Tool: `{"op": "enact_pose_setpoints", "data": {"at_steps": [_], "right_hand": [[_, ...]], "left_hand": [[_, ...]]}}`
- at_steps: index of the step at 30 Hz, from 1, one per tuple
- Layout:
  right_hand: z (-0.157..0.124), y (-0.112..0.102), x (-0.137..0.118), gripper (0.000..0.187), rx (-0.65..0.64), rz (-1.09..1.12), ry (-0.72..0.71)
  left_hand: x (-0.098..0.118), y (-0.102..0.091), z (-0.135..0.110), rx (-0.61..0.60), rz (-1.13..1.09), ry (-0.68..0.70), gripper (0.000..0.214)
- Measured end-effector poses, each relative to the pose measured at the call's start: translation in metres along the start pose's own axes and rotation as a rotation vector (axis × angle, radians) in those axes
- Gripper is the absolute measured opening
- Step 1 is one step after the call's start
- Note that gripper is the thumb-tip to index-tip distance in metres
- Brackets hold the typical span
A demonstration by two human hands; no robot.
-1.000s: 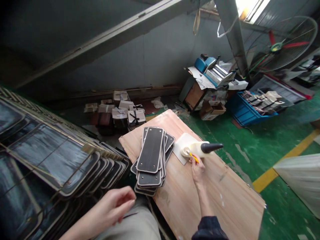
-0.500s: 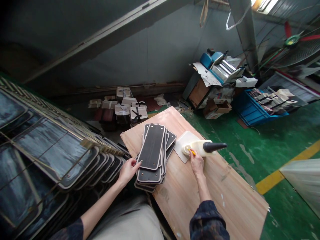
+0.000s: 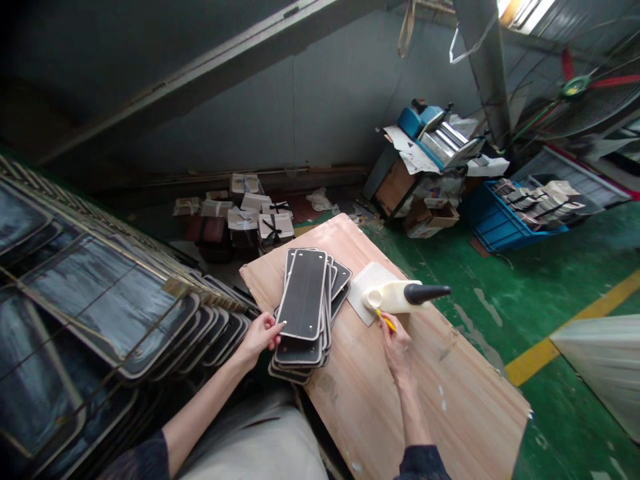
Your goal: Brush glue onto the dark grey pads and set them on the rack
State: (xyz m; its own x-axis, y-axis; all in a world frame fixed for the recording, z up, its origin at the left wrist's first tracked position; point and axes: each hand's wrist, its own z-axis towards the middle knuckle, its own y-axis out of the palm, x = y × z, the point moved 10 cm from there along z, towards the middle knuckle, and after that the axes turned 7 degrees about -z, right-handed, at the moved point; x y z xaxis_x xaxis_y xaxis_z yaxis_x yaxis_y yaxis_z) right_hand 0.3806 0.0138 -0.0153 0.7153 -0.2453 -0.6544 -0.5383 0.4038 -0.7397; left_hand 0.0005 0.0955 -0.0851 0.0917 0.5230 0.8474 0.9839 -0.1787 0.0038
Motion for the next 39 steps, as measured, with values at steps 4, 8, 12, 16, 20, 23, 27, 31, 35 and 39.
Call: {"op": "enact_pose_setpoints", "data": {"at_steps": [4, 8, 12, 16, 20, 23, 27, 31, 35, 39], "right_hand": [[0.004, 0.003, 0.033, 0.056, 0.248, 0.389, 0.301], [0.007, 0.023, 0.046, 0.057, 0.352, 0.504, 0.375], [-0.009, 0.031, 0.057, 0.056, 0.427, 0.59, 0.436], [-0.03, 0.026, 0.065, 0.056, 0.489, 0.667, 0.51], [-0.028, 0.028, 0.07, 0.054, 0.518, 0.727, 0.559], [-0.021, 0.032, 0.073, 0.052, 0.517, 0.747, 0.581], [-0.028, 0.026, 0.066, 0.054, 0.537, 0.739, 0.57], [-0.03, 0.021, 0.024, 0.054, 0.479, 0.726, 0.479], [0.005, 0.043, -0.068, 0.041, 0.216, 0.628, 0.184], [0.037, 0.078, -0.152, 0.027, -0.065, 0.37, -0.196]], "left_hand": [[-0.009, 0.016, -0.01, -0.17, -0.277, -0.055, 0.046], [-0.032, 0.017, -0.016, -0.163, -0.266, -0.102, 0.048], [-0.042, 0.017, -0.022, -0.138, -0.203, -0.102, 0.045], [-0.044, 0.017, -0.026, -0.137, -0.174, -0.101, 0.04], [-0.052, 0.016, -0.025, -0.138, -0.151, -0.107, 0.037], [-0.056, 0.017, -0.024, -0.14, -0.144, -0.113, 0.037], [-0.055, 0.016, -0.026, -0.142, -0.152, -0.125, 0.035], [-0.05, 0.016, -0.031, -0.143, -0.17, -0.142, 0.035], [-0.049, 0.016, -0.033, -0.138, -0.187, -0.166, 0.036], [-0.053, 0.015, -0.033, -0.126, -0.2, -0.193, 0.038]]}}
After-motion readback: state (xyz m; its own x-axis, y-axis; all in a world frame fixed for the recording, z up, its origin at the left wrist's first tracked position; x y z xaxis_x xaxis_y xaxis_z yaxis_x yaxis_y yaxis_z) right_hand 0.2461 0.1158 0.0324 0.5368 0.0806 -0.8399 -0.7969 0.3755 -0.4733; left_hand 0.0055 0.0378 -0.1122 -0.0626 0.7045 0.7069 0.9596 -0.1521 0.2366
